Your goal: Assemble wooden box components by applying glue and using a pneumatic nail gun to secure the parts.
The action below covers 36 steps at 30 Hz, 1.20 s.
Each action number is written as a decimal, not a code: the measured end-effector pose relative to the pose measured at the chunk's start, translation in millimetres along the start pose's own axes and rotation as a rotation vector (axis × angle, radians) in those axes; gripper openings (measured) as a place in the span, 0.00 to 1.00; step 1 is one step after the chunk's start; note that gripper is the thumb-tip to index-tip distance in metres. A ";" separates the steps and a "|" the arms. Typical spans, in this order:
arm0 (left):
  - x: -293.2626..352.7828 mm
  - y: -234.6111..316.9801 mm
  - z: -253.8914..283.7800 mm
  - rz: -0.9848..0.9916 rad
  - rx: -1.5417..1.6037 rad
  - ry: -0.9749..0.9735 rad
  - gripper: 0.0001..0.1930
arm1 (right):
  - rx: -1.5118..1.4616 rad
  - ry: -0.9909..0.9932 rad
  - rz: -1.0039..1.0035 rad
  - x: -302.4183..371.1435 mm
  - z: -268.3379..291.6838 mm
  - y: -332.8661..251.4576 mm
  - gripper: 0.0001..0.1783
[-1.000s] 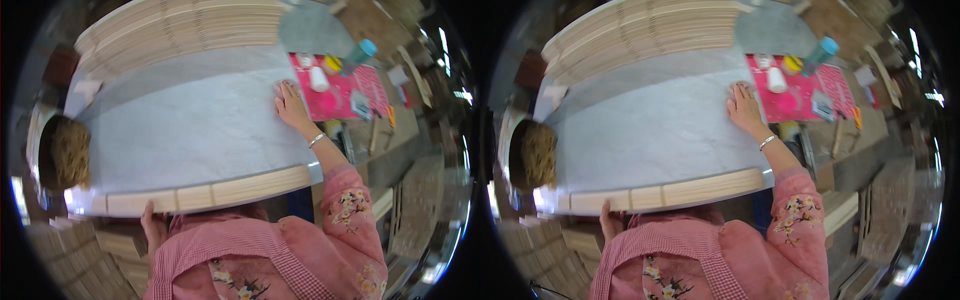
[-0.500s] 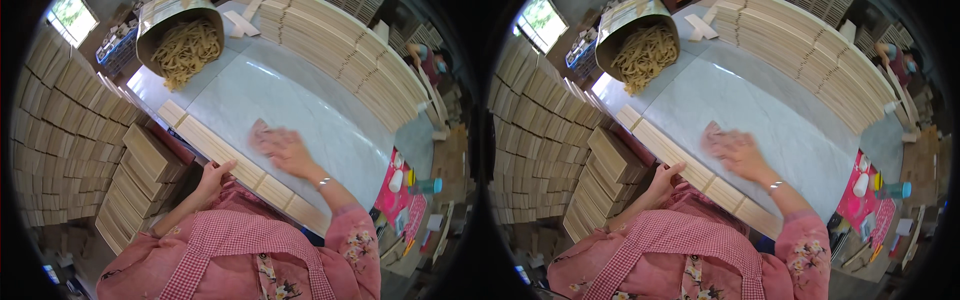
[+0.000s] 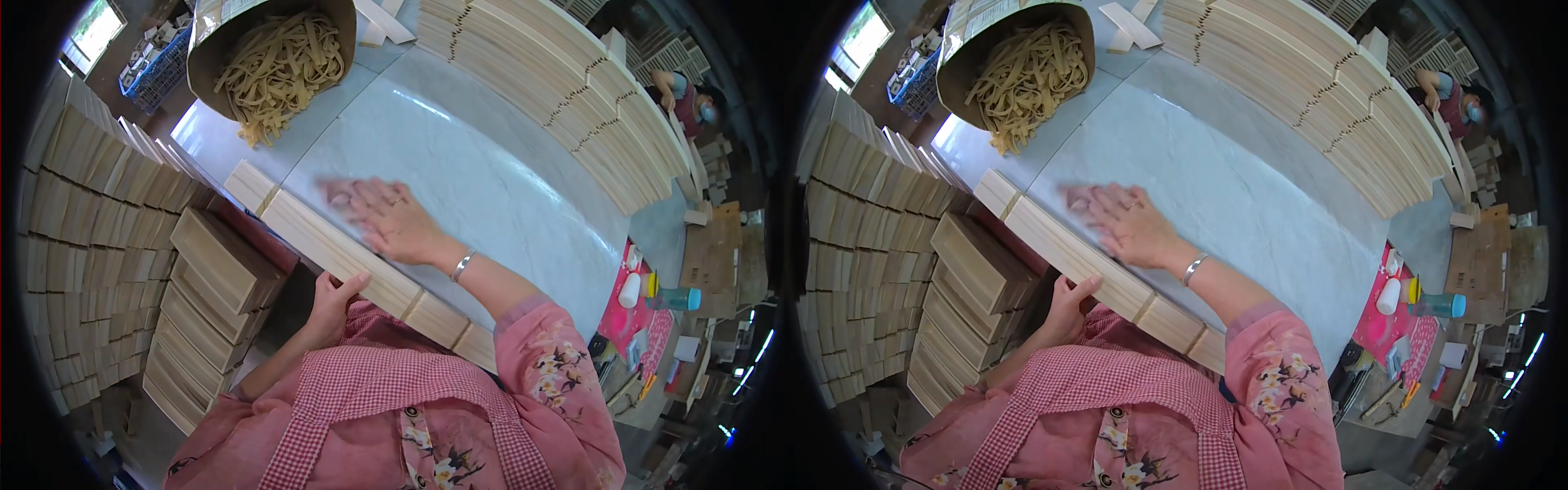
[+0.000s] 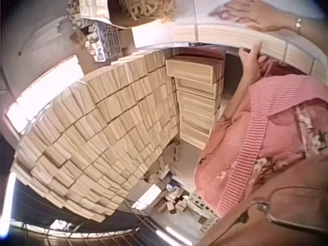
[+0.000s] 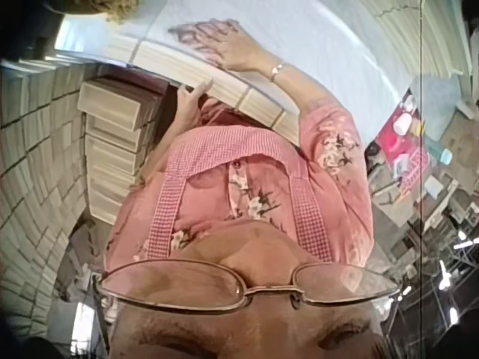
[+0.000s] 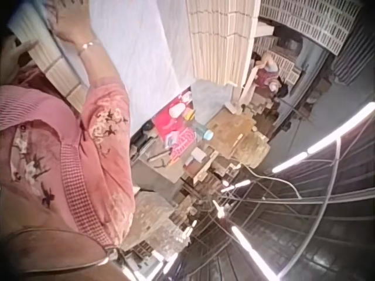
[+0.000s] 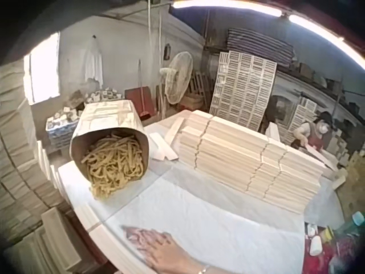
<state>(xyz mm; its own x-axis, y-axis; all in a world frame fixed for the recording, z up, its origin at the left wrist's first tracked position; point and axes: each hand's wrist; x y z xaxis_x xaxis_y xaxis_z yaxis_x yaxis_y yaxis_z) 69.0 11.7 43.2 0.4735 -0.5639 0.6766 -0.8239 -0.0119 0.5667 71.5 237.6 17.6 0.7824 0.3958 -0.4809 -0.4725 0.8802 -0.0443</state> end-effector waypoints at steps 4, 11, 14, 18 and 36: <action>5.5 0.7 0.2 -0.019 0.005 0.023 0.18 | -0.221 -0.161 -0.098 -19.1 20.5 50.0 0.27; -8.0 -3.1 6.8 -0.033 -0.035 -0.014 0.18 | 0.663 -0.205 -0.472 85.9 9.9 216.6 0.26; -8.5 -6.4 14.3 -0.005 -0.104 -0.056 0.23 | 0.475 -0.027 -0.400 67.9 -7.2 213.6 0.25; -0.8 -12.3 19.7 -0.077 -0.045 -0.025 0.19 | 0.151 -0.330 -0.299 -65.4 2.5 81.1 0.35; -11.7 -14.3 32.4 -0.002 -0.127 0.159 0.27 | 0.514 -0.120 -1.123 196.3 82.1 191.6 0.25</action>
Point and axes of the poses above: each hand's wrist, its own x-axis away from the middle knuckle, its own z-axis out of the back of the hand, y = z × x, and after that the axes turned 14 degrees about z, right-handed
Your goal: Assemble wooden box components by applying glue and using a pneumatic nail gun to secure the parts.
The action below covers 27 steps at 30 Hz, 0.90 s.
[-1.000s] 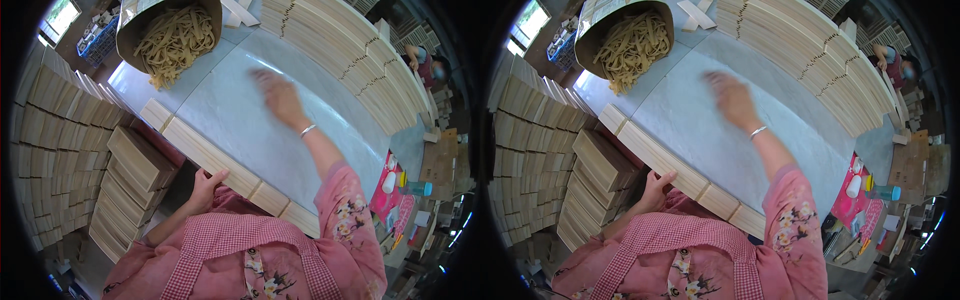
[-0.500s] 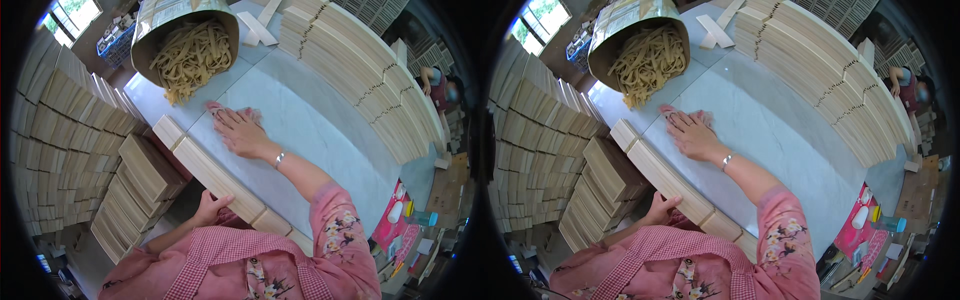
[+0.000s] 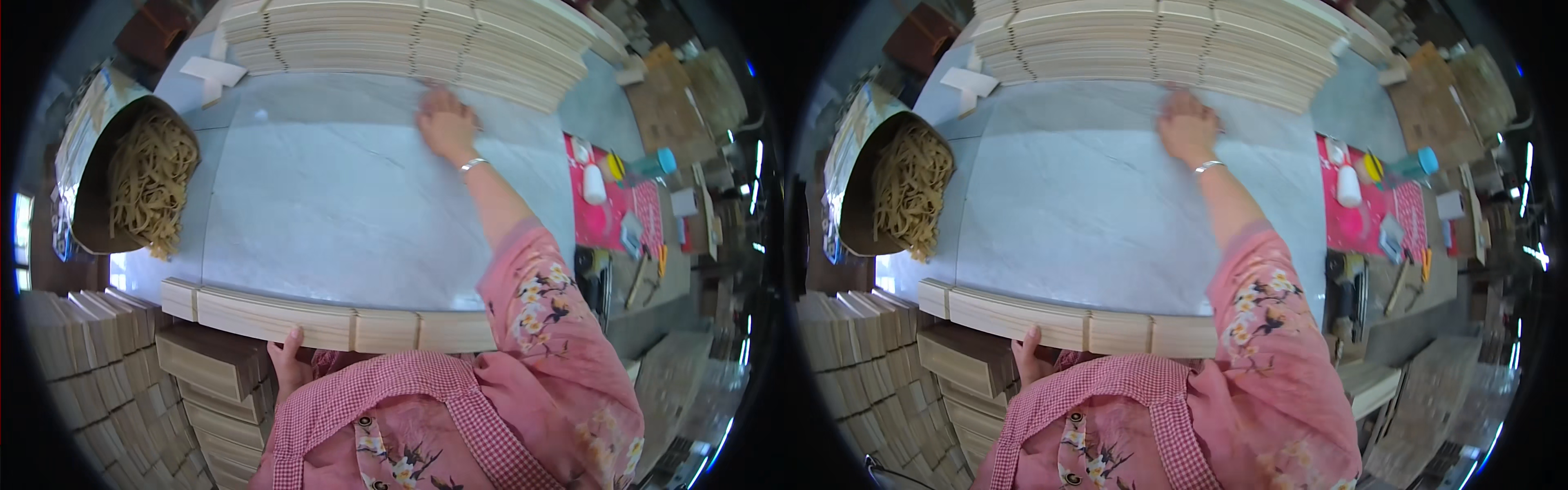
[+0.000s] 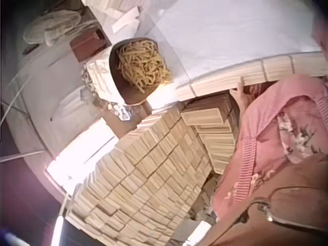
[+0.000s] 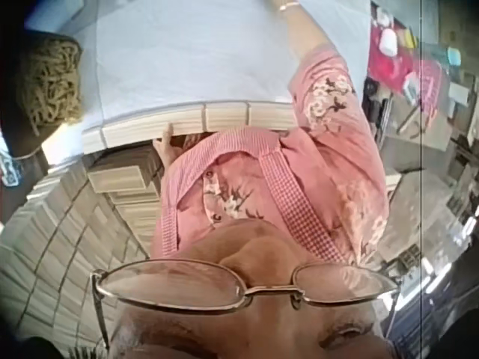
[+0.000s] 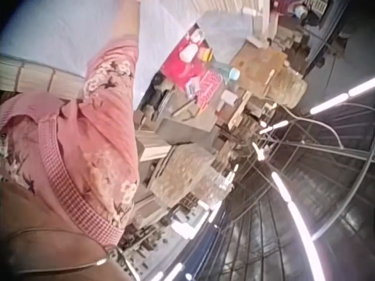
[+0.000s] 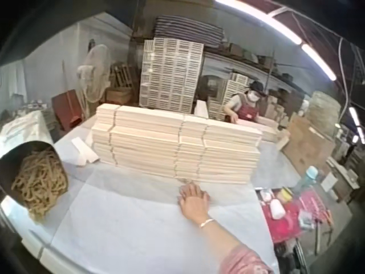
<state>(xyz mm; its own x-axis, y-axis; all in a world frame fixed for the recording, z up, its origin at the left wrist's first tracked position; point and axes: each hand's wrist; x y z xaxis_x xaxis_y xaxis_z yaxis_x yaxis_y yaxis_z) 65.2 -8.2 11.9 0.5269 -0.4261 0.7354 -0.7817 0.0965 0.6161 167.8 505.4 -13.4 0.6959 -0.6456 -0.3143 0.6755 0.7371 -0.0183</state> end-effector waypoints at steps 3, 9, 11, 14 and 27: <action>-2.9 2.6 2.7 -0.015 -0.030 -0.009 0.30 | 0.077 -0.032 -0.247 96.7 60.3 85.4 0.23; -3.6 3.0 -2.7 -0.042 -0.023 -0.116 0.27 | 0.192 -0.113 -0.470 188.3 76.7 99.9 0.31; -11.7 2.0 5.1 -0.048 0.000 -0.121 0.24 | -0.049 -0.123 -0.390 158.8 106.9 11.3 0.33; -12.0 1.2 8.6 -0.034 -0.022 -0.148 0.21 | -0.127 -0.024 0.168 161.0 89.7 -77.2 0.35; -10.0 17.8 -0.7 0.047 0.019 -0.309 0.15 | -0.280 0.182 -0.560 291.4 167.0 108.3 0.10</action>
Point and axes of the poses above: each hand's wrist, its own x-axis away from the middle knuckle, its own z-axis out of the back of the hand, y = z × x, and after that the axes turned 14 degrees about z, right-handed
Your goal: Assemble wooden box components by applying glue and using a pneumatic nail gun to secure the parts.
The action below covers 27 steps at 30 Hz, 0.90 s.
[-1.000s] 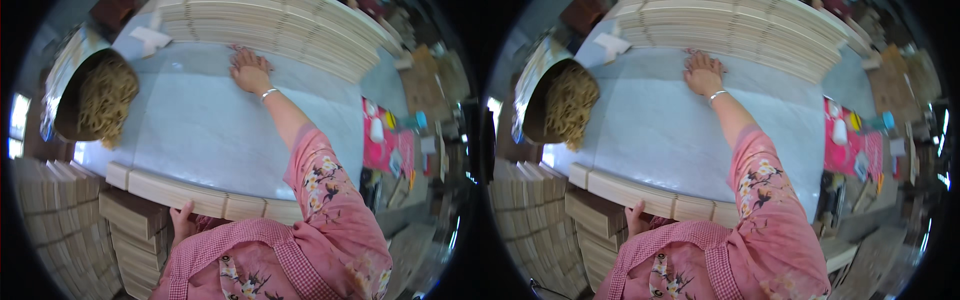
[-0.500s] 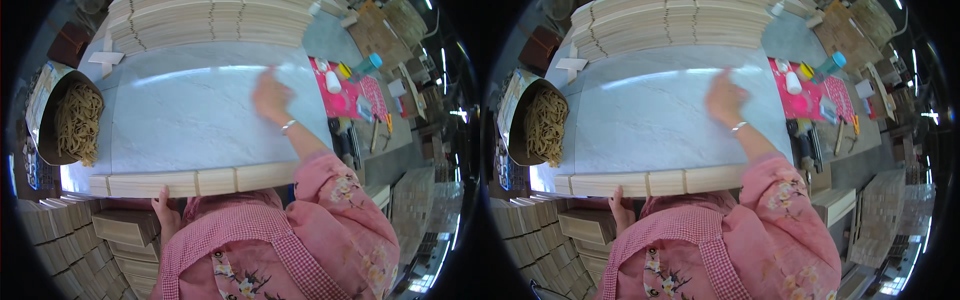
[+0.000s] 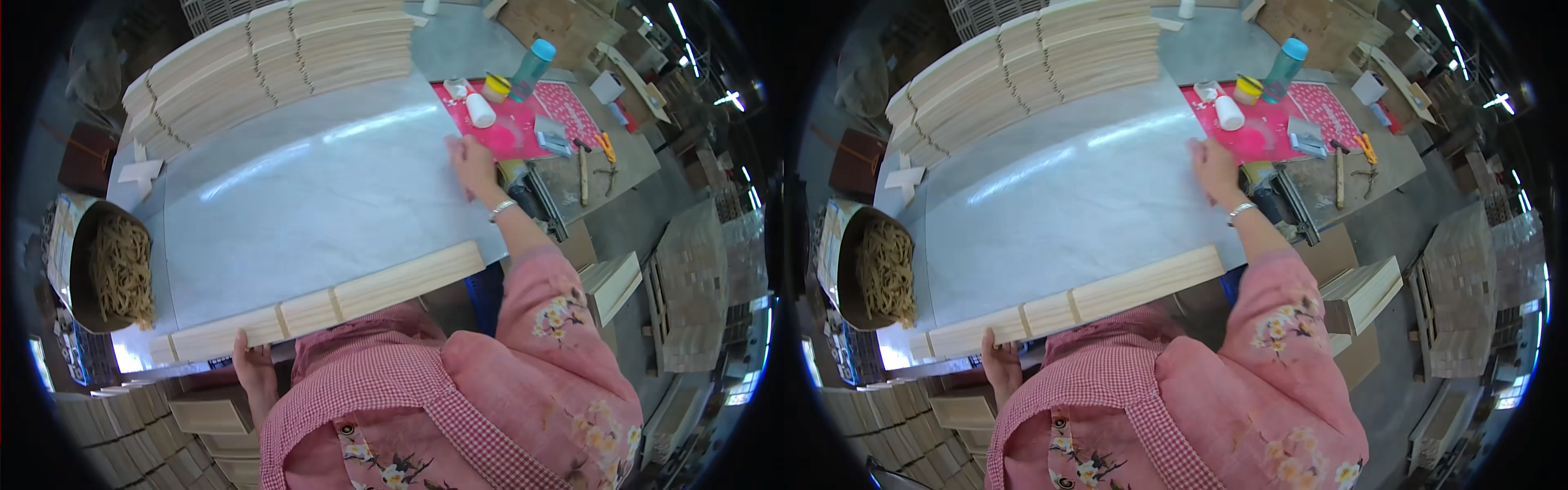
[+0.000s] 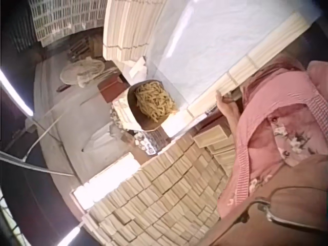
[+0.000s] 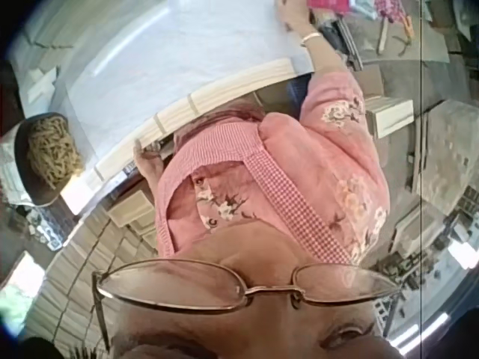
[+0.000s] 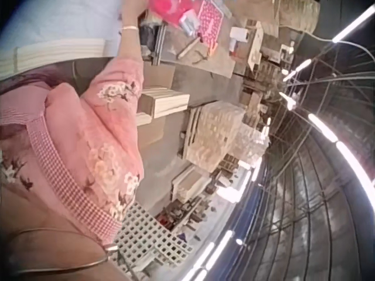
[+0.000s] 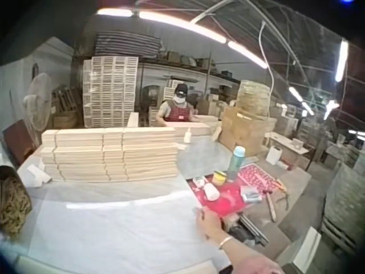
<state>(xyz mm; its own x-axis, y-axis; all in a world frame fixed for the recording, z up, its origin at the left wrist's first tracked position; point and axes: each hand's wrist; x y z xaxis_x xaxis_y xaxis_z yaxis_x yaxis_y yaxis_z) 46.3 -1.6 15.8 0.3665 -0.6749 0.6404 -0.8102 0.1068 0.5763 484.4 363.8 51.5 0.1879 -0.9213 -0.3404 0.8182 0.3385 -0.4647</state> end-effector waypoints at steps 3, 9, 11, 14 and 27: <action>0.0 0.1 -4.8 0.022 -0.010 0.019 0.15 | 0.017 0.320 -0.046 -18.8 43.6 70.1 0.13; -3.1 4.8 -7.5 0.034 -0.017 0.084 0.15 | 0.192 0.397 -0.161 -85.5 91.1 159.7 0.16; -3.6 5.0 -7.7 0.031 -0.007 0.112 0.15 | 0.184 0.443 -0.165 -97.9 92.1 180.4 0.17; -1.0 6.0 -4.2 0.023 -0.002 0.118 0.15 | 0.178 0.383 -0.176 -104.8 80.8 207.0 0.18; -2.1 12.7 -11.5 0.055 0.018 0.176 0.19 | 0.299 -0.068 0.134 -61.7 92.1 82.2 0.33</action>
Point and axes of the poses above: each hand's wrist, its own x-axis away from the middle knuckle, its own z-axis out of the back of the hand, y = z × x, and after that the axes turned 14 degrees about z, right-handed
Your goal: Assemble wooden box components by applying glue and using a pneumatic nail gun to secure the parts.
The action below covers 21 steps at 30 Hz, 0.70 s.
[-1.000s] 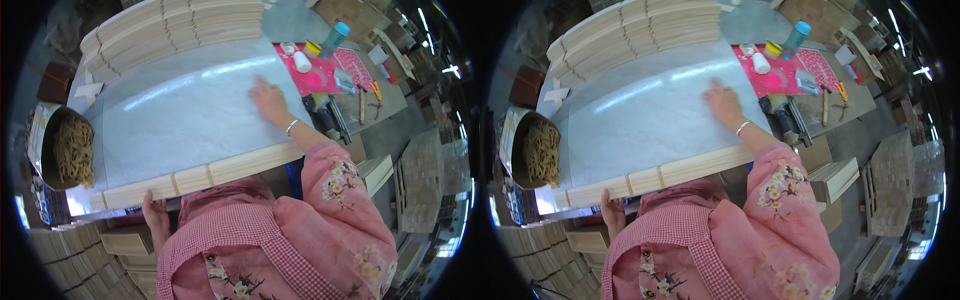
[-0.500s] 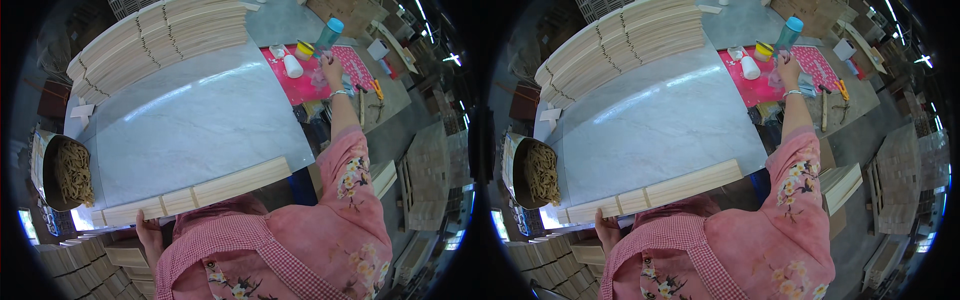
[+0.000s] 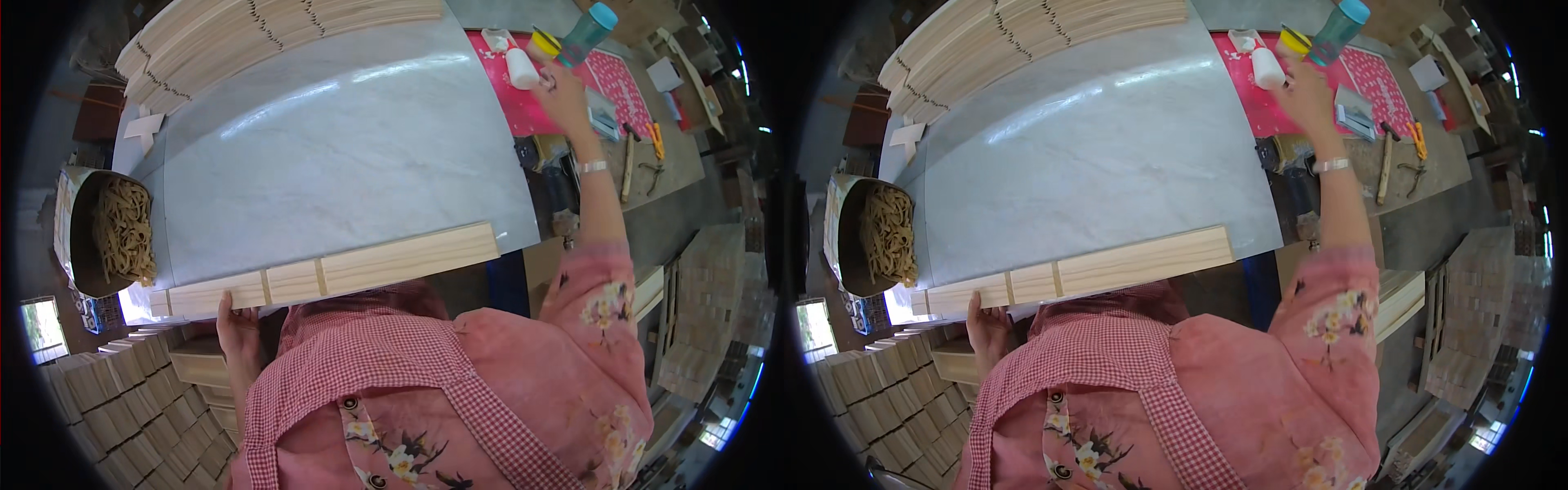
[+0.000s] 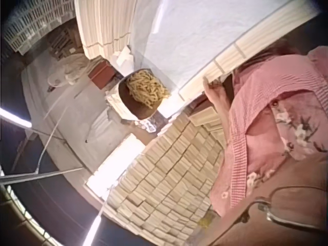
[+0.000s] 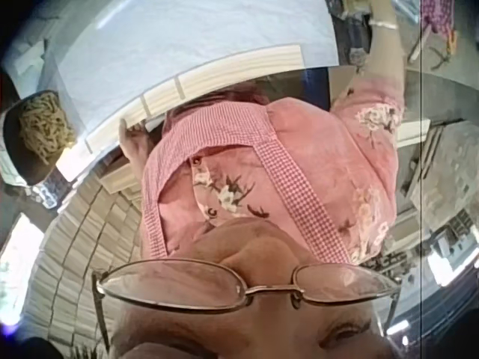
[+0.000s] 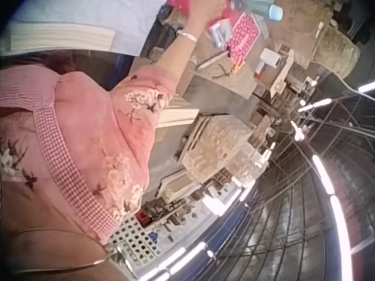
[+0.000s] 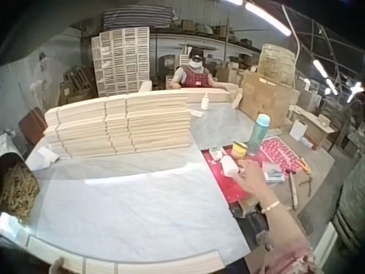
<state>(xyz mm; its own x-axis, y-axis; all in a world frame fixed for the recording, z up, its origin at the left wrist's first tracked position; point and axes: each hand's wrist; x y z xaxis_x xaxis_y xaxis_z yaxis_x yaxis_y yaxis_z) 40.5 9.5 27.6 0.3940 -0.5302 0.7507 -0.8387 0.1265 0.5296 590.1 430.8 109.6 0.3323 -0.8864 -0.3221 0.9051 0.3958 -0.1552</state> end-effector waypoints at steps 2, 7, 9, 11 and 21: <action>5.6 3.6 -12.9 0.023 -0.034 0.029 0.19 | -0.462 -0.091 0.175 52.1 3.0 -69.9 0.34; -5.7 16.7 -9.1 0.080 -0.056 -0.011 0.18 | -0.339 -0.077 0.417 130.8 6.7 -106.2 0.30; -14.0 24.2 -0.9 0.095 -0.034 -0.048 0.17 | 0.097 0.133 0.028 151.3 12.0 -65.1 0.29; -16.0 26.1 -11.6 0.093 -0.037 -0.064 0.17 | 0.081 0.097 -0.047 171.6 11.5 -39.3 0.29; -32.3 7.0 -79.4 0.094 0.017 -0.077 0.21 | 0.355 -0.236 -0.087 193.5 12.5 -26.3 0.25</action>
<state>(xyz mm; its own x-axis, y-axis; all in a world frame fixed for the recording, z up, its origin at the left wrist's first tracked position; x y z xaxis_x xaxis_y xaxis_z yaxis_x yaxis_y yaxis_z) 51.7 94.1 38.4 0.2842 -0.5795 0.7638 -0.8770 0.1647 0.4513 633.9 245.9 63.1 0.2649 -0.9598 -0.0931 0.9538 0.2466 0.1718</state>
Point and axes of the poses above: each hand's wrist, its own x-axis away from the middle knuckle, its own z-axis out of the back of the hand, y = z × x, and after that the axes turned 14 degrees about z, right-handed
